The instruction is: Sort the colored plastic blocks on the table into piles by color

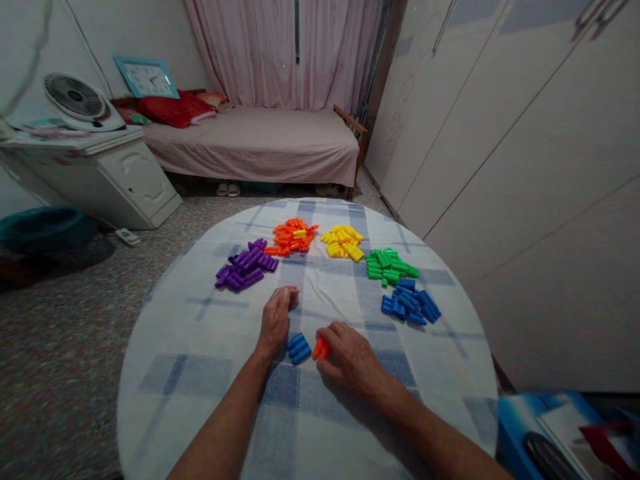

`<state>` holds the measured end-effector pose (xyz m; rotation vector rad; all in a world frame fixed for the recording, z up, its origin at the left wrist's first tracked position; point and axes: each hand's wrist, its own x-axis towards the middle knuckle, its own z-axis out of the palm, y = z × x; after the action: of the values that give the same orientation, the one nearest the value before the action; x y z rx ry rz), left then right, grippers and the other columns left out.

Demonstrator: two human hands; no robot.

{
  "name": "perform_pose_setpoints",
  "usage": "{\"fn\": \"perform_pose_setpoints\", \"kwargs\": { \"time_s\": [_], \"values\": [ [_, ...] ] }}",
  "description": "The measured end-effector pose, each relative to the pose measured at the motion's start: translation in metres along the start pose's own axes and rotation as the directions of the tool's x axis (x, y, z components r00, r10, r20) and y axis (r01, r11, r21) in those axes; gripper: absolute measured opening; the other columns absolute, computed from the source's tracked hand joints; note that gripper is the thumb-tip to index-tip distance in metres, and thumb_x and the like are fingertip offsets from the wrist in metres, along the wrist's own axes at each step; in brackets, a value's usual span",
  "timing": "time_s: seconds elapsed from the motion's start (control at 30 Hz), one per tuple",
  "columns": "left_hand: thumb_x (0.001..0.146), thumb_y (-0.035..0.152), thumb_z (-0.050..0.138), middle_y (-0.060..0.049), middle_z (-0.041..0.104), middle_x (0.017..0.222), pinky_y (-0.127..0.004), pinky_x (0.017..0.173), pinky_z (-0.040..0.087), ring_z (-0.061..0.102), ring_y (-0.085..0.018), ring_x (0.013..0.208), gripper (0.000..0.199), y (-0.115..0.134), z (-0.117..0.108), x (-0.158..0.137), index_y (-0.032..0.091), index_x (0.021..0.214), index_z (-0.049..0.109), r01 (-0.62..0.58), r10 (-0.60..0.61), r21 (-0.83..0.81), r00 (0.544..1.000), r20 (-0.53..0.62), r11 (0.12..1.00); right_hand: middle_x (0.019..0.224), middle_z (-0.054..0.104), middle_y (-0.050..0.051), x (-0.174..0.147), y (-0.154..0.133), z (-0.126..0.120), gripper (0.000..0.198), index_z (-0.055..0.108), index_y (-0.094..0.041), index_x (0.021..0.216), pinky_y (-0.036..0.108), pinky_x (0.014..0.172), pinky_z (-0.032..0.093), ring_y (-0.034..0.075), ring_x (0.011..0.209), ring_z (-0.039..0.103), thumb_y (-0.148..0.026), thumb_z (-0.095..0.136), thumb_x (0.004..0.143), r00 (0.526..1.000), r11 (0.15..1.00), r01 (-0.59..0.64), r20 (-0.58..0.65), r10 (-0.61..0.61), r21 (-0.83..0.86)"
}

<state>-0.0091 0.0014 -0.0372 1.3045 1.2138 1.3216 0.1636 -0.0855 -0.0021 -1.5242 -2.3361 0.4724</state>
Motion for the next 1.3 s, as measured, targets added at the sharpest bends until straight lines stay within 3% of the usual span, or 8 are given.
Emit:
{"fn": "perform_pose_setpoints", "kwargs": {
  "time_s": [0.13, 0.23, 0.3, 0.5, 0.77, 1.0, 1.13, 1.3],
  "values": [
    [0.089, 0.051, 0.039, -0.009, 0.062, 0.103, -0.032, 0.082, 0.049, 0.059, -0.018, 0.093, 0.044, 0.0, 0.0, 0.0, 0.016, 0.093, 0.065, -0.007, 0.007, 0.017, 1.0, 0.017, 1.0, 0.101, 0.057, 0.007, 0.025, 0.031, -0.014, 0.038, 0.054, -0.02, 0.117, 0.03, 0.077, 0.042, 0.019, 0.088, 0.054, -0.028, 0.056, 0.08, 0.989, 0.997, -0.078, -0.124, 0.076, -0.017],
    [0.088, 0.052, 0.041, -0.009, 0.061, 0.105, -0.032, 0.081, 0.049, 0.058, -0.019, 0.094, 0.044, 0.001, 0.001, 0.0, 0.016, 0.09, 0.066, 0.008, -0.008, 0.018, 1.0, 0.013, 1.0, 0.107, 0.058, 0.01, 0.061, 0.06, -0.027, 0.04, 0.05, -0.018, 0.121, 0.032, 0.077, 0.044, 0.019, 0.087, 0.056, -0.028, 0.053, 0.082, 0.939, 0.987, -0.161, -0.306, 0.155, 0.008],
    [0.087, 0.053, 0.041, -0.009, 0.061, 0.105, -0.031, 0.081, 0.049, 0.058, -0.019, 0.095, 0.044, 0.002, 0.002, 0.001, 0.016, 0.089, 0.066, 0.009, -0.009, 0.005, 1.0, 0.011, 1.0, 0.106, 0.059, 0.01, 0.09, 0.072, -0.032, 0.041, 0.05, -0.016, 0.12, 0.033, 0.078, 0.045, 0.019, 0.086, 0.057, -0.028, 0.054, 0.081, 0.918, 0.986, -0.167, -0.362, 0.164, 0.023],
    [0.089, 0.048, 0.04, -0.008, 0.061, 0.105, -0.03, 0.08, 0.049, 0.058, -0.018, 0.094, 0.04, 0.002, 0.002, 0.0, 0.017, 0.09, 0.066, -0.02, 0.02, 0.007, 0.999, 0.026, 1.0, 0.107, 0.061, 0.01, 0.167, 0.07, -0.03, 0.033, 0.055, -0.018, 0.11, 0.033, 0.081, 0.044, 0.02, 0.092, 0.057, -0.031, 0.058, 0.08, 0.951, 0.996, -0.09, -0.299, 0.084, -0.006],
    [0.09, 0.046, 0.039, -0.009, 0.06, 0.106, -0.031, 0.08, 0.048, 0.058, -0.018, 0.095, 0.039, 0.001, 0.004, 0.0, 0.017, 0.092, 0.065, -0.004, 0.005, -0.024, 0.999, 0.041, 1.0, 0.107, 0.063, 0.008, 0.24, 0.06, -0.031, 0.037, 0.053, -0.018, 0.114, 0.032, 0.079, 0.045, 0.018, 0.087, 0.059, -0.033, 0.056, 0.081, 0.914, 0.971, -0.184, -0.338, 0.227, 0.155],
    [0.091, 0.045, 0.04, -0.01, 0.06, 0.106, -0.03, 0.08, 0.048, 0.058, -0.018, 0.094, 0.038, 0.003, 0.004, 0.0, 0.017, 0.098, 0.065, -0.002, 0.003, -0.022, 0.999, 0.045, 1.0, 0.12, 0.06, 0.008, 0.269, 0.058, -0.032, 0.039, 0.053, -0.018, 0.12, 0.033, 0.092, 0.041, 0.021, 0.106, 0.053, -0.034, 0.053, 0.085, 0.949, 0.994, -0.099, -0.295, 0.11, 0.051],
    [0.091, 0.043, 0.039, -0.01, 0.061, 0.105, -0.03, 0.079, 0.048, 0.059, -0.018, 0.092, 0.038, 0.003, 0.004, 0.0, 0.017, 0.102, 0.064, -0.014, 0.014, -0.003, 0.998, 0.054, 1.0, 0.124, 0.059, 0.009, 0.275, 0.067, -0.029, 0.036, 0.054, -0.018, 0.123, 0.036, 0.095, 0.039, 0.021, 0.111, 0.052, -0.024, 0.037, 0.091, 0.953, 0.99, -0.14, -0.268, 0.141, 0.023],
    [0.092, 0.041, 0.038, -0.009, 0.061, 0.103, -0.03, 0.083, 0.046, 0.057, -0.018, 0.094, 0.038, 0.003, 0.004, 0.0, 0.016, 0.104, 0.063, -0.021, 0.02, 0.039, 0.999, 0.051, 0.999, 0.117, 0.062, 0.008, 0.279, 0.076, -0.019, 0.04, 0.058, -0.019, 0.118, 0.034, 0.094, 0.04, 0.022, 0.108, 0.053, -0.012, 0.046, 0.081, 0.956, 0.981, -0.191, -0.231, 0.179, -0.032]
  ]
}}
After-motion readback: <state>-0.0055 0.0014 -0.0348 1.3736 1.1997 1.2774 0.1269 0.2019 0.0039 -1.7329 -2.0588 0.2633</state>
